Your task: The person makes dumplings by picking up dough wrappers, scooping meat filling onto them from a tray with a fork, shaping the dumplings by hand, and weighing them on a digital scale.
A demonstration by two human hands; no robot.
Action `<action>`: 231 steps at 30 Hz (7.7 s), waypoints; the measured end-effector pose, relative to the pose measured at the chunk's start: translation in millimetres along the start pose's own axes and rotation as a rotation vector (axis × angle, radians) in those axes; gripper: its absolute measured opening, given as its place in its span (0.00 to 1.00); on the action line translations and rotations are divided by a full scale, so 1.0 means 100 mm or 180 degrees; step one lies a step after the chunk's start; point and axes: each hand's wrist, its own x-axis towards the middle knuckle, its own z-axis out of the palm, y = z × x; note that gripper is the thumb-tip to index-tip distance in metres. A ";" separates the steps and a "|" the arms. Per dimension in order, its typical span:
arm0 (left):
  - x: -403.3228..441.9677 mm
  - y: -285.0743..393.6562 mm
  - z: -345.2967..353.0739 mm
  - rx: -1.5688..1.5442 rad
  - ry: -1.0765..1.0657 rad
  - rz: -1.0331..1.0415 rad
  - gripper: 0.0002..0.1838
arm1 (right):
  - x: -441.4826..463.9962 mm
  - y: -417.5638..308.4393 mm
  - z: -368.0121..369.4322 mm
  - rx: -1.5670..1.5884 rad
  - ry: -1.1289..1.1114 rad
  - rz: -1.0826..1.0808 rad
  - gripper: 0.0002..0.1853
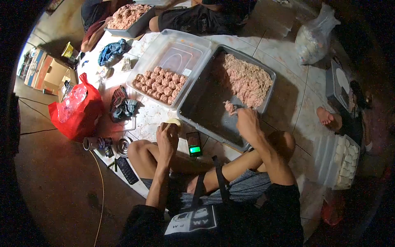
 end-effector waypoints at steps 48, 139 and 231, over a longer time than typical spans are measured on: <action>0.15 0.74 -0.40 -0.6055 0.0171 -0.2726 0.53 | -0.42 -1.58 -0.56 0.1284 -0.0464 -0.0594 0.09; 0.00 0.85 -0.82 -0.2909 -0.0011 -0.0120 0.19 | -0.23 -1.53 -1.37 0.1448 -0.0096 -0.0457 0.09; -0.04 1.07 -0.85 -0.2116 -0.0080 0.0248 0.19 | -0.45 -1.77 -1.53 0.0732 -0.0800 -0.0509 0.09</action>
